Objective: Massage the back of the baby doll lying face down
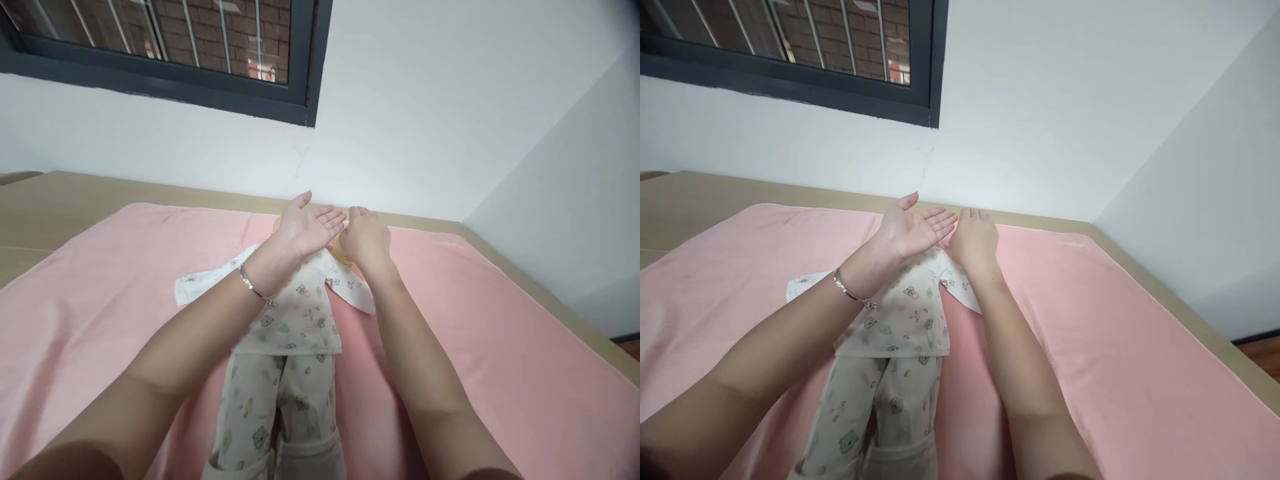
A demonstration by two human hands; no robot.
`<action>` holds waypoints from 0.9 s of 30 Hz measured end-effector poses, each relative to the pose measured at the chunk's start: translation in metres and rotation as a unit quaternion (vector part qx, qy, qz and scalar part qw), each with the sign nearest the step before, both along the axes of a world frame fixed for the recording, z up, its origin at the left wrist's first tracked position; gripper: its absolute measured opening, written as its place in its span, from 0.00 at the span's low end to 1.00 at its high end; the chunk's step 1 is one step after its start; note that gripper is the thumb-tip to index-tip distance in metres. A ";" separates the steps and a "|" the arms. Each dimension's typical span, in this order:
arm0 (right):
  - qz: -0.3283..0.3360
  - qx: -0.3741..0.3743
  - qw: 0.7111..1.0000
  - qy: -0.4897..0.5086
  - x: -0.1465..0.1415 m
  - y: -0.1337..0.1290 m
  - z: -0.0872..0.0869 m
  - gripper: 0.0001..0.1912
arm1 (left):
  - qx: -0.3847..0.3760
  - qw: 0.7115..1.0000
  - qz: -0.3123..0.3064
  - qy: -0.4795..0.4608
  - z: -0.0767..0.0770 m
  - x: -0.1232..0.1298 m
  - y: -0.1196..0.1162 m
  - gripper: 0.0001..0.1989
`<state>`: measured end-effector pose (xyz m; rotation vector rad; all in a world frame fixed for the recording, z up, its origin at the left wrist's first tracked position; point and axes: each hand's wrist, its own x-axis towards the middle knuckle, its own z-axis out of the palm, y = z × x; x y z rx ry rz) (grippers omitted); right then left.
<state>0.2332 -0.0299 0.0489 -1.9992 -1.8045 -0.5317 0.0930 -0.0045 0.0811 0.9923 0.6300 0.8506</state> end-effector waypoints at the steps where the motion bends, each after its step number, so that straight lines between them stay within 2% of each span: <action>1: -0.017 -0.004 1.000 -0.002 -0.001 0.000 0.001 0.18 | 0.031 0.999 0.003 0.019 -0.001 -0.010 -0.003 0.38; 7: -0.079 -0.036 0.996 -0.002 -0.012 0.002 0.014 0.21 | 0.169 0.979 0.035 0.105 -0.010 -0.073 -0.007 0.34; 10: -0.109 -0.066 0.992 0.023 -0.021 0.003 0.016 0.20 | 0.206 0.961 0.102 0.153 -0.015 -0.097 -0.001 0.31; 13: -0.092 -0.049 0.994 0.028 -0.023 0.003 0.009 0.21 | 0.224 0.947 0.144 0.181 -0.024 -0.110 0.006 0.28; 18: -0.028 0.003 0.999 0.017 -0.013 0.004 -0.013 0.29 | 0.224 0.956 0.116 0.149 -0.033 -0.115 0.004 0.29; 21: -0.022 -0.014 1.000 0.010 -0.007 0.003 -0.019 0.34 | 0.208 0.962 0.123 0.128 -0.023 -0.115 -0.015 0.29; 23: -0.028 -0.032 0.999 0.010 -0.005 0.002 -0.019 0.38 | 0.174 0.976 0.092 0.095 -0.010 -0.115 -0.033 0.29; 27: -0.027 -0.062 0.997 0.026 -0.016 -0.010 -0.005 0.37 | 0.068 0.996 0.034 0.038 0.014 -0.110 -0.070 0.29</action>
